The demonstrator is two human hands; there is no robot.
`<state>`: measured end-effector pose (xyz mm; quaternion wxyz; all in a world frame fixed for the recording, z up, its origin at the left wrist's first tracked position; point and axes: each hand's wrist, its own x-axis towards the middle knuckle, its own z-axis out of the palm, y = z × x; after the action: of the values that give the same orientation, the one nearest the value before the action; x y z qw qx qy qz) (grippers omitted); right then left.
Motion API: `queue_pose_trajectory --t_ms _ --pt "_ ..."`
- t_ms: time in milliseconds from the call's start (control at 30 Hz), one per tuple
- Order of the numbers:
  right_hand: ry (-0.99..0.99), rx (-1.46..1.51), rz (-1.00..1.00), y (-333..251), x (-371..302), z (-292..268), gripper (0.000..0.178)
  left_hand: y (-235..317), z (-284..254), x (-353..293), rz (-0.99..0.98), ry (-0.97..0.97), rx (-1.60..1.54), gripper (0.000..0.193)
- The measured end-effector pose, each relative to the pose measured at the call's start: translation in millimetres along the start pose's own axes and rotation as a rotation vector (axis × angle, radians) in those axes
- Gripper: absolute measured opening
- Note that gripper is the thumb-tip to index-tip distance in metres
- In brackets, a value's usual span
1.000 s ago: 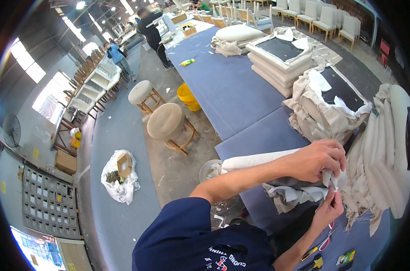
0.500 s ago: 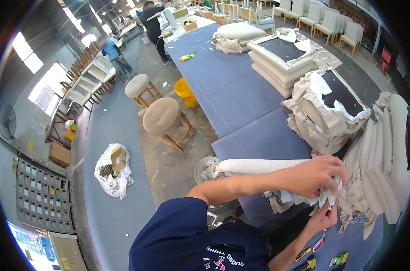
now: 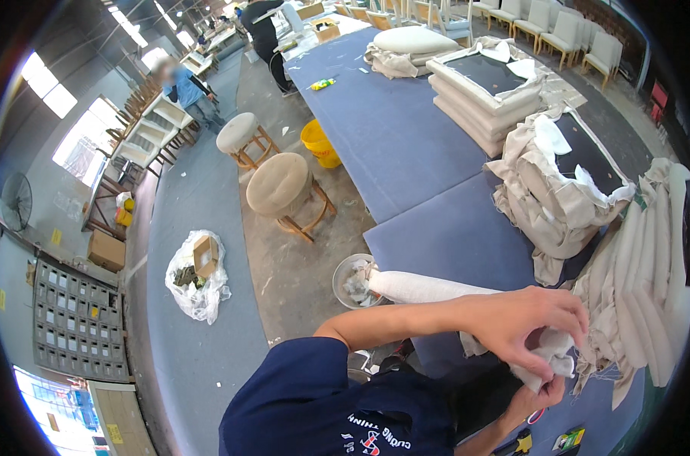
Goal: The person fits a white fabric cover onto a cylindrical foam cushion, smoothing the material and tucking the edges. They use a staple gun to secure the fabric to the cushion and a screwdriver to adjust the fit. The person also uses scissors to trim excess fabric from the cushion.
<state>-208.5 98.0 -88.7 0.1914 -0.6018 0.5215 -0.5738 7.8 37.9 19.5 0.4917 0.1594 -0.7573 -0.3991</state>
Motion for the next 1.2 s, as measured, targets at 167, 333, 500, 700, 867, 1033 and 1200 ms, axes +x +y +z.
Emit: queue_pose_trajectory --t_ms 167,333,500,700,867,1033,1200 --pt "0.044 -0.134 -0.098 32.8 -19.5 -22.1 0.037 -11.6 10.2 -2.3 -0.098 -0.025 0.096 0.05" --pt "0.107 -0.085 -0.128 35.7 -28.3 -26.1 0.04 -8.2 17.6 -3.1 -0.146 -0.055 0.097 0.05" --pt "0.152 -0.125 -0.19 50.3 -32.9 -29.2 0.043 -1.0 18.7 -6.1 -0.168 -0.096 0.092 0.051" --pt "0.106 -0.102 -0.183 49.2 -30.2 -25.6 0.038 -3.7 14.1 -16.2 -0.127 -0.018 0.117 0.053" --pt "0.052 -0.086 0.04 76.9 -40.7 -55.2 0.035 -2.6 19.7 -14.3 -0.122 -0.034 0.081 0.053" --pt "0.105 -0.268 0.044 102.0 -56.3 -78.4 0.032 -3.7 24.0 -13.3 -0.1 -0.032 0.087 0.054" --pt "0.124 -0.159 0.061 99.8 -57.9 -76.5 0.033 -1.9 31.6 -17.5 -0.137 -0.03 0.066 0.054"
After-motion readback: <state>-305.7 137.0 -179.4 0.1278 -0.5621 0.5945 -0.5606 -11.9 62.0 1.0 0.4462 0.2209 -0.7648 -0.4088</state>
